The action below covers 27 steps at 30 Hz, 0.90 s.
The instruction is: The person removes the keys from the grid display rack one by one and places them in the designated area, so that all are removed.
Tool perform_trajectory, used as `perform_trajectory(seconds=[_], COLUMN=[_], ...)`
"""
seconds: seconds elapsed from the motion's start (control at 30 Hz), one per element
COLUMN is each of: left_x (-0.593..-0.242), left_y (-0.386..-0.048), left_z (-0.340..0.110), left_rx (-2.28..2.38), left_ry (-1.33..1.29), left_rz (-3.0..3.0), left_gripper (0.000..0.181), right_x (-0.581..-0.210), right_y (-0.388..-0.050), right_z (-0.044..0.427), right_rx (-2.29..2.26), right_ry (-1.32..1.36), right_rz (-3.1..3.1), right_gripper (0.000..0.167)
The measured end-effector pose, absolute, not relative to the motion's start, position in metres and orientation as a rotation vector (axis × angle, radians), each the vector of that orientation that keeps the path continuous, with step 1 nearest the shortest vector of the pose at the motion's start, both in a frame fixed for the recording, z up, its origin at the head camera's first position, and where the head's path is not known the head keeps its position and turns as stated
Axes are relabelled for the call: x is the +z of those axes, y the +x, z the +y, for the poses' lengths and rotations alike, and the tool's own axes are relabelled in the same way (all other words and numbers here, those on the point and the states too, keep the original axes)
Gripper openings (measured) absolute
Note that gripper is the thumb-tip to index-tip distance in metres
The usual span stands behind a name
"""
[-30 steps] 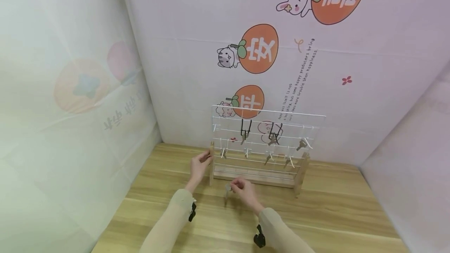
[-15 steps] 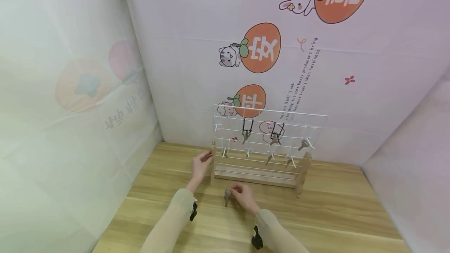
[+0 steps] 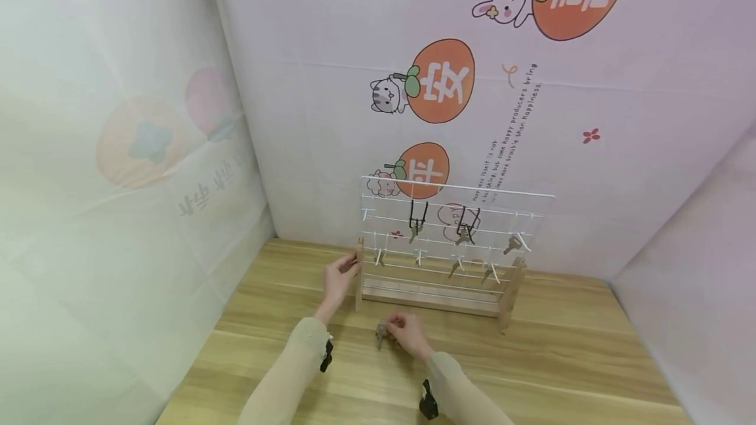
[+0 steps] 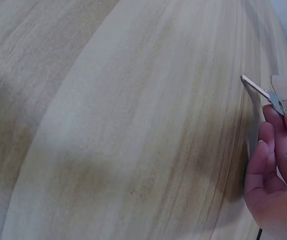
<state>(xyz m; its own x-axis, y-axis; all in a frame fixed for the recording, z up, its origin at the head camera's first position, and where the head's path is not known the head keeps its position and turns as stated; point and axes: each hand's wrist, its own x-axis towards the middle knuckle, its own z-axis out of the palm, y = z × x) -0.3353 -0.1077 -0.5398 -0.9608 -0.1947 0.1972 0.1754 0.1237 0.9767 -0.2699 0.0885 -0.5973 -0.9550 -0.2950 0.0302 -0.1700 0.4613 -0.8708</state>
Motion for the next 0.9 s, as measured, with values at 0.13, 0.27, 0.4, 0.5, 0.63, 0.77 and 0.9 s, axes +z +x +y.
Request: perform_trajectory(seconds=[0.13,0.27,0.4,0.5,0.63,0.77,0.9], left_x=[-0.5413,-0.5416,-0.5415,-0.5417,-0.5417,-0.5420,-0.5415], left_y=[-0.3364,-0.3369,-0.3367,-0.3363,-0.3365,-0.3365,-0.3359], left_z=[-0.1080,-0.1079,-0.1079,-0.1075,-0.1066,-0.1066,-0.1072], left_rx=[-1.919,-1.915,-1.910,-1.910,-1.912,-1.911,-1.915], left_ry=[0.023,0.021,0.017,0.020,0.021,0.025,0.032], left_rz=[-2.137,-2.138,-2.136,-2.133,-2.130,-2.134,-2.136], left_gripper=[0.034,0.034,0.034,0.034,0.034,0.034,0.035], right_x=[-0.6004,-0.6005,-0.5995,-0.5995,-0.6007,-0.6019,-0.6005], right_y=[-0.2709,-0.2708,-0.2705,-0.2703,-0.2704,-0.2699,-0.2694], right_z=[0.0877,0.0864,0.0850,0.0841,0.0830,0.0824,0.0815], right_rx=[-1.508,-1.509,-1.501,-1.496,-1.501,-1.493,-1.470], right_ry=[-0.392,-0.378,-0.349,-0.322,-0.282,-0.267,-0.241], right_rz=[2.580,2.599,2.618,2.623,2.617,2.630,2.659], right_gripper=[0.014,0.012,0.012,0.012,0.011,0.010,0.009])
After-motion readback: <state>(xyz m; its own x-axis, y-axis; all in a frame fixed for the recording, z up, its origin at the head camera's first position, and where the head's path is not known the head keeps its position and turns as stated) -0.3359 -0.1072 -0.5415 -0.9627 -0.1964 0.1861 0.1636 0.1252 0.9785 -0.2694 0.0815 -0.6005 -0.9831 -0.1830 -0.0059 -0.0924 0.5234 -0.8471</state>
